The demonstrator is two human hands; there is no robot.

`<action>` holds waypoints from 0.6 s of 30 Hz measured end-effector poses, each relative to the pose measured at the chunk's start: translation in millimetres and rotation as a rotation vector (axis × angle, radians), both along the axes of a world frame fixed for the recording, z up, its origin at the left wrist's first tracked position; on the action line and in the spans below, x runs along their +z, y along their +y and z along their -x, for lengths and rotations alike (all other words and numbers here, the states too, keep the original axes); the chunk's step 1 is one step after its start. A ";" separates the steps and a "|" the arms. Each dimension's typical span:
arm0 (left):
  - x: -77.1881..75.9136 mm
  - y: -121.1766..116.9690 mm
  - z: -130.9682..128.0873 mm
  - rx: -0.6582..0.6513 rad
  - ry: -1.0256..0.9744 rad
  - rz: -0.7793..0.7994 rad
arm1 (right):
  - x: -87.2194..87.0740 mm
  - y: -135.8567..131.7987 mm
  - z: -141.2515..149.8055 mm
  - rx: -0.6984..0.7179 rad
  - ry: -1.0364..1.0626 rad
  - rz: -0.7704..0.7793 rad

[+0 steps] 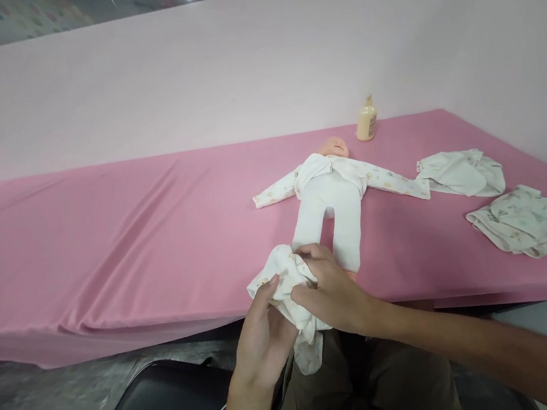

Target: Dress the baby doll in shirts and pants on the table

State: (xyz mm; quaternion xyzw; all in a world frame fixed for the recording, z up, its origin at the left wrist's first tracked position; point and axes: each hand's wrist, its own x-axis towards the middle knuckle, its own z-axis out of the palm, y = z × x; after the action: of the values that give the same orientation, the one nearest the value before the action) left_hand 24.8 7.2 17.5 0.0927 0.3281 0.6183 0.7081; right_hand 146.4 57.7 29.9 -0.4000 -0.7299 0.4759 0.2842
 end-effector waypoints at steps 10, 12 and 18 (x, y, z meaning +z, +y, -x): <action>-1.8 -1.7 0.4 -0.079 0.022 -0.084 | 4.0 14.6 -7.4 0.031 -0.052 0.230; -0.5 -3.6 -0.4 -0.111 0.044 -0.114 | 0.7 19.7 -10.7 0.040 -0.071 0.278; -3.7 -11.2 -1.5 -0.111 0.109 -0.114 | -10.9 29.5 -14.9 0.056 -0.129 0.180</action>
State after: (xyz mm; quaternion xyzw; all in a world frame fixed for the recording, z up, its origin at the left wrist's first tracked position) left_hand 26.3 -4.0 13.8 0.1845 0.3248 0.5900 0.7158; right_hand 161.3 87.2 18.9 -0.4333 -0.7117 0.5206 0.1864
